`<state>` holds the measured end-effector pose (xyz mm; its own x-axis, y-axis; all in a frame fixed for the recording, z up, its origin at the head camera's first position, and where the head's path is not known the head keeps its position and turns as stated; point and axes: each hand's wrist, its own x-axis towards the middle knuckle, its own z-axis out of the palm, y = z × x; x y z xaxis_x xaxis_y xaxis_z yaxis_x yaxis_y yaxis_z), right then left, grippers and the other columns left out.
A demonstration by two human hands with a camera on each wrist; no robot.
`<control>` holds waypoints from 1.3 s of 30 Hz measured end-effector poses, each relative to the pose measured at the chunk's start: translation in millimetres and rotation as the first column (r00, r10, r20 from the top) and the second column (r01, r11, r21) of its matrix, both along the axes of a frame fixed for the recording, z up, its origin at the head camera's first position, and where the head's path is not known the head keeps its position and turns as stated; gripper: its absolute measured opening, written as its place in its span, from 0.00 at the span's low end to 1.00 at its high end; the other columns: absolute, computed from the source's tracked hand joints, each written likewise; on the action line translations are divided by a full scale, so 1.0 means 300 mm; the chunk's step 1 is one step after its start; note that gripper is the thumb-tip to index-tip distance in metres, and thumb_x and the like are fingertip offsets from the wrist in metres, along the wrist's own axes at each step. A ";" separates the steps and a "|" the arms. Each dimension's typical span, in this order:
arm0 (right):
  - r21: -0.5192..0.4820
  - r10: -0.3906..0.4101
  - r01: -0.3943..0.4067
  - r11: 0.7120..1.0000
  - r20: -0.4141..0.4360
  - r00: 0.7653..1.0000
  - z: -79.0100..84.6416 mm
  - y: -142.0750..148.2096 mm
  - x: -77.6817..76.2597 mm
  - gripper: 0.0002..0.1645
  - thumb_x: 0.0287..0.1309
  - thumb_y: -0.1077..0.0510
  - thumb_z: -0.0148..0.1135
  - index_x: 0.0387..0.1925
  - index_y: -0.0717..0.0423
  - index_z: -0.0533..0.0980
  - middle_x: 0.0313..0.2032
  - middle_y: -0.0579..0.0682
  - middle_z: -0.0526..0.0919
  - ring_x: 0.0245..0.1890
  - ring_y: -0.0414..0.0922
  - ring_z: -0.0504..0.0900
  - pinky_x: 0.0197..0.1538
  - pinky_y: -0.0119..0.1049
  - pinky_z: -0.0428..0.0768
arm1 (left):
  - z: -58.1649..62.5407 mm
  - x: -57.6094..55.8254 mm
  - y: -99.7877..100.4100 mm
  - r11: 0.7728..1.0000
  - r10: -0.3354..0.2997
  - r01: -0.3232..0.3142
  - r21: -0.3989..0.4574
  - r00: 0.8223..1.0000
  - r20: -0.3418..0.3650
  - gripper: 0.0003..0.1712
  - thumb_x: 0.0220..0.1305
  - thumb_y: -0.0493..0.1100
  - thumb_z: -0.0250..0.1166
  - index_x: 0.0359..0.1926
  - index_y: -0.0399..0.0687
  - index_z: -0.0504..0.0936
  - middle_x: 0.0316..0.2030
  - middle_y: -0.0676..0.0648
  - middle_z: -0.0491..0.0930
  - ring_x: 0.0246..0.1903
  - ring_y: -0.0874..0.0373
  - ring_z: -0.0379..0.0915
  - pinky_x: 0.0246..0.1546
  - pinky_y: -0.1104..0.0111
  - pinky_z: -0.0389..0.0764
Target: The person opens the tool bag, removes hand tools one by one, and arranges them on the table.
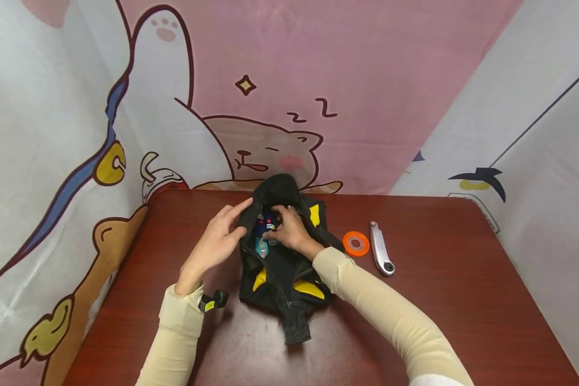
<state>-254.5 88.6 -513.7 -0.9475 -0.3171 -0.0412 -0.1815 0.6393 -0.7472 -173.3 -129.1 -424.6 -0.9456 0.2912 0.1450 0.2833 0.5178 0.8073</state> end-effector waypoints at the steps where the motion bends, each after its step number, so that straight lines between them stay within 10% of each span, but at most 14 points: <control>1: 0.004 0.004 -0.004 1.000 -0.001 1.000 -0.002 0.001 -0.001 0.49 0.61 0.55 0.85 0.78 0.61 0.71 0.56 0.62 0.82 0.42 0.49 0.84 0.52 0.47 0.84 | -0.001 0.000 0.000 1.000 -0.001 0.001 -0.001 1.000 0.000 0.40 0.76 0.33 0.58 0.87 0.49 0.66 0.54 0.39 0.75 0.36 0.51 0.68 0.39 0.58 0.72; 39: 0.077 0.066 -0.065 0.995 -0.010 0.998 0.002 0.006 0.001 0.49 0.56 0.64 0.84 0.78 0.58 0.72 0.51 0.60 0.86 0.45 0.51 0.85 0.48 0.45 0.84 | 0.005 0.002 0.007 1.000 -0.002 0.002 0.010 1.000 0.001 0.41 0.75 0.33 0.58 0.87 0.48 0.66 0.54 0.39 0.75 0.35 0.51 0.68 0.40 0.59 0.72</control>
